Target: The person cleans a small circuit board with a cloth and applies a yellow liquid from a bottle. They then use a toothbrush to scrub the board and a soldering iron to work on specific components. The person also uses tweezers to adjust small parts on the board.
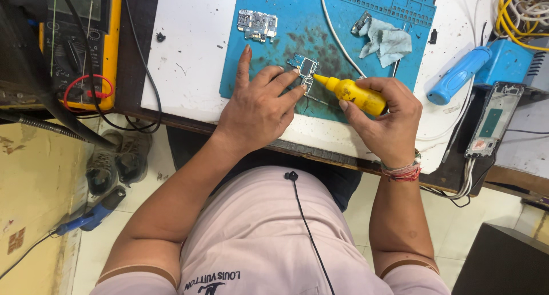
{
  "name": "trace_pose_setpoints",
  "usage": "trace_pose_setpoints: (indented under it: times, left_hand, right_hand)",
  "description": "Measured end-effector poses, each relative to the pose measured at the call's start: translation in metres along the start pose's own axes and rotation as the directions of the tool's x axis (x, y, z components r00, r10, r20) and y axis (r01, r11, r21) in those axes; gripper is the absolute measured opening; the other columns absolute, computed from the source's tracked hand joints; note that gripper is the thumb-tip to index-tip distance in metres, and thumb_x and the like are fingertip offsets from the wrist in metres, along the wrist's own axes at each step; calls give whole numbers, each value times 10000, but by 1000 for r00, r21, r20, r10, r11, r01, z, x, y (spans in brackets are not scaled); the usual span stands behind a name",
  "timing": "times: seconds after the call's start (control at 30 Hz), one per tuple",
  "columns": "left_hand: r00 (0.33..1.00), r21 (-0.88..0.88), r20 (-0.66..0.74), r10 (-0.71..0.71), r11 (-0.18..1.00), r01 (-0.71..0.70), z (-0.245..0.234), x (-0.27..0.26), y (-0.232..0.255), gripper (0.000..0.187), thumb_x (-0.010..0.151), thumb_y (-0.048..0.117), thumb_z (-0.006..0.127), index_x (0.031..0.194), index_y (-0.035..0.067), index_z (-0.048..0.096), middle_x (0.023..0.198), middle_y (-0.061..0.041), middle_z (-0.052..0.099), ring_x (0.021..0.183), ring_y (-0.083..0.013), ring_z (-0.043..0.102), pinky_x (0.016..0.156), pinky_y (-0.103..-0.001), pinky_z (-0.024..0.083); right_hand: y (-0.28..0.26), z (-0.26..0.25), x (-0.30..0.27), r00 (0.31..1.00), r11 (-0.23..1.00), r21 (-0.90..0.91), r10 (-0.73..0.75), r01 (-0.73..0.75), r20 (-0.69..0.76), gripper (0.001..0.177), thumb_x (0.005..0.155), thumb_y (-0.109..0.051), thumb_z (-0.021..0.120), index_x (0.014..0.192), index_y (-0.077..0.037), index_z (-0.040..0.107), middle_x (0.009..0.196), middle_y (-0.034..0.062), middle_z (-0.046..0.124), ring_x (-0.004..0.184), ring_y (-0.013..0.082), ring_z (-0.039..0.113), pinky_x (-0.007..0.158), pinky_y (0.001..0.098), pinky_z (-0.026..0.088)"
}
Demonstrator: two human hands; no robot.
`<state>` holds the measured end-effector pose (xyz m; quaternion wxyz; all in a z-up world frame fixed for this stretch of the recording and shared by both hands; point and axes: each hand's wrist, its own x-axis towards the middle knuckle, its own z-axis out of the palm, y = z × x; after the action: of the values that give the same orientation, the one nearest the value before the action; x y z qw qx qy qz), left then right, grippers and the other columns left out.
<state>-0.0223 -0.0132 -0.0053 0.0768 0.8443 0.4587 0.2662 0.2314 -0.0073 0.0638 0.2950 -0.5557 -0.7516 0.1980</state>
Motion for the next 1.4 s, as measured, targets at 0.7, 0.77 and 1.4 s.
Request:
trace_pose_setpoints:
  times: [0.7,0.77,1.4]
  left_hand:
    - [905,-687,-119,-407,692,221,-47,-13,-6,398,1045,201,764,1350,-16,628,1259,-150,718,1120,-224,718,1014,-346,608]
    - [880,-495,-287,-379,845,203,-54,-8,-45,347,1138,203,747,1342,-29,588,1251,-160,700,1142,-218,716,1013,-312,609]
    - [759,-335,-503,-412,903,268,-43,-22,-72,859,1133,206,791,1617,77,93,1643,-211,344,1443,-285,463,1188,-369,416]
  right_hand:
    - [-33,43,-36,984,967,241,-37,80,-177,245,931,-13,739,1166,-35,675,1258,153,694,1203,236,653,1049,359,510]
    - [-18,34,-32,960,983,181,22,30,-279,209,969,-17,746,1169,-28,689,1206,138,707,1139,228,673,1002,339,535]
    - [40,2,-19,928,859,-425,139,-286,-345,155,986,-217,828,990,-69,782,962,100,698,740,256,647,687,401,511]
